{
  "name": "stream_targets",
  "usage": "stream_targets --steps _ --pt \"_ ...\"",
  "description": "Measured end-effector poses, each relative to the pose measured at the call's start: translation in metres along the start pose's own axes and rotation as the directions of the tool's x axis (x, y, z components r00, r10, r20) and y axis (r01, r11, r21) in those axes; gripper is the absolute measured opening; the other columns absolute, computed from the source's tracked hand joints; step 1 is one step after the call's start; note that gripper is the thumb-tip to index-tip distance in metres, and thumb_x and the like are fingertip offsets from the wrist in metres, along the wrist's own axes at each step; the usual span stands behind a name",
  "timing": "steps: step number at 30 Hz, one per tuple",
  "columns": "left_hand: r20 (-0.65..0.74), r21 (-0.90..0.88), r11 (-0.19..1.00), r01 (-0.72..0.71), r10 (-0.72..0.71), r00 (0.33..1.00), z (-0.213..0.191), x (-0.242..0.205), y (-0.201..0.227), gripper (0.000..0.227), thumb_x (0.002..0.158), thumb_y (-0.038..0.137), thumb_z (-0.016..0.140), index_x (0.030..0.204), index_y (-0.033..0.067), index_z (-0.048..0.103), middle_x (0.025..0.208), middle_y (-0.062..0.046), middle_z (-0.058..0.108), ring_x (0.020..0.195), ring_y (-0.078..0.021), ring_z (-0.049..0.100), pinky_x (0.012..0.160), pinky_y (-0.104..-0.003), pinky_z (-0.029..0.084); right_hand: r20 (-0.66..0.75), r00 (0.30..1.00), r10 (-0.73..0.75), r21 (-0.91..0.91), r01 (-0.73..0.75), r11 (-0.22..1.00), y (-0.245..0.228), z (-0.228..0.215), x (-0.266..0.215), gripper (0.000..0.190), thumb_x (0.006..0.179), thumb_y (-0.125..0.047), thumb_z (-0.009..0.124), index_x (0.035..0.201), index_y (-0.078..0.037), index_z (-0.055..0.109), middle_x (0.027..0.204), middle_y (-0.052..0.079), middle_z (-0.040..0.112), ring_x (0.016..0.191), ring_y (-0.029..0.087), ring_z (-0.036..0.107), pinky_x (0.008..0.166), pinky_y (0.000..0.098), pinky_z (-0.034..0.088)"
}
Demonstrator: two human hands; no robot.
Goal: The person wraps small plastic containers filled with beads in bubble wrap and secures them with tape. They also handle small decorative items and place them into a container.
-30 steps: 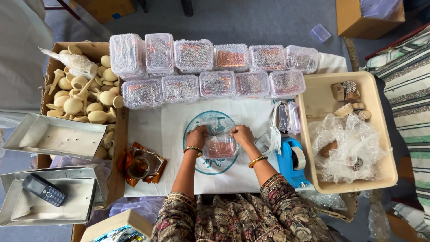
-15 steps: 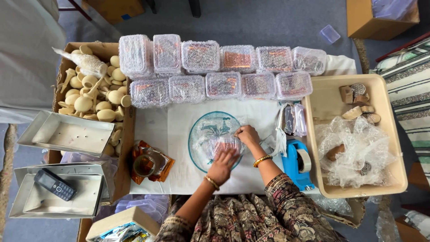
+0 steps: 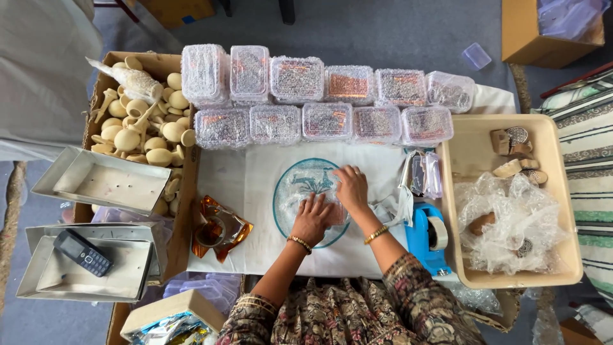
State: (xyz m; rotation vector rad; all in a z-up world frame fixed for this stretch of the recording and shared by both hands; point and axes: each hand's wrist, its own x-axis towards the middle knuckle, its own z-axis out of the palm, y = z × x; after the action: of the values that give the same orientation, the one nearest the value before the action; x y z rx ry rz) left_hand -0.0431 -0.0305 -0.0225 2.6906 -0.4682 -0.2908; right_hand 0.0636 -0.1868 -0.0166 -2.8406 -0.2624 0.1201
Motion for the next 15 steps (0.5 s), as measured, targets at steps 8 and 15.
stream_targets --steps 8,15 --pt "0.036 0.009 1.000 0.020 -0.020 0.999 0.001 0.006 0.002 0.063 0.089 0.031 0.071 0.146 0.0180 0.048 0.162 -0.015 0.033 0.151 -0.0409 0.022 0.118 -0.060 0.023 0.135 0.935 -0.328 0.109 0.315 0.943 -0.007 0.021 0.045 0.020 0.079 -0.016 0.077 0.099 -0.015 0.077 0.097 0.007 0.072 0.095 0.029 0.069 0.094 0.0479 0.045" --pt "-0.001 -0.014 0.999 0.036 -0.036 0.999 0.017 -0.001 -0.003 0.064 0.088 0.029 0.071 0.147 0.0151 0.048 0.150 -0.013 0.046 0.145 -0.0432 0.033 0.119 -0.061 0.025 -0.003 0.909 -0.417 0.004 0.417 0.909 -0.015 -0.011 -0.040 0.011 0.086 -0.005 0.067 0.083 -0.013 0.074 0.087 0.005 0.066 0.089 0.025 0.069 0.074 0.0396 0.057"
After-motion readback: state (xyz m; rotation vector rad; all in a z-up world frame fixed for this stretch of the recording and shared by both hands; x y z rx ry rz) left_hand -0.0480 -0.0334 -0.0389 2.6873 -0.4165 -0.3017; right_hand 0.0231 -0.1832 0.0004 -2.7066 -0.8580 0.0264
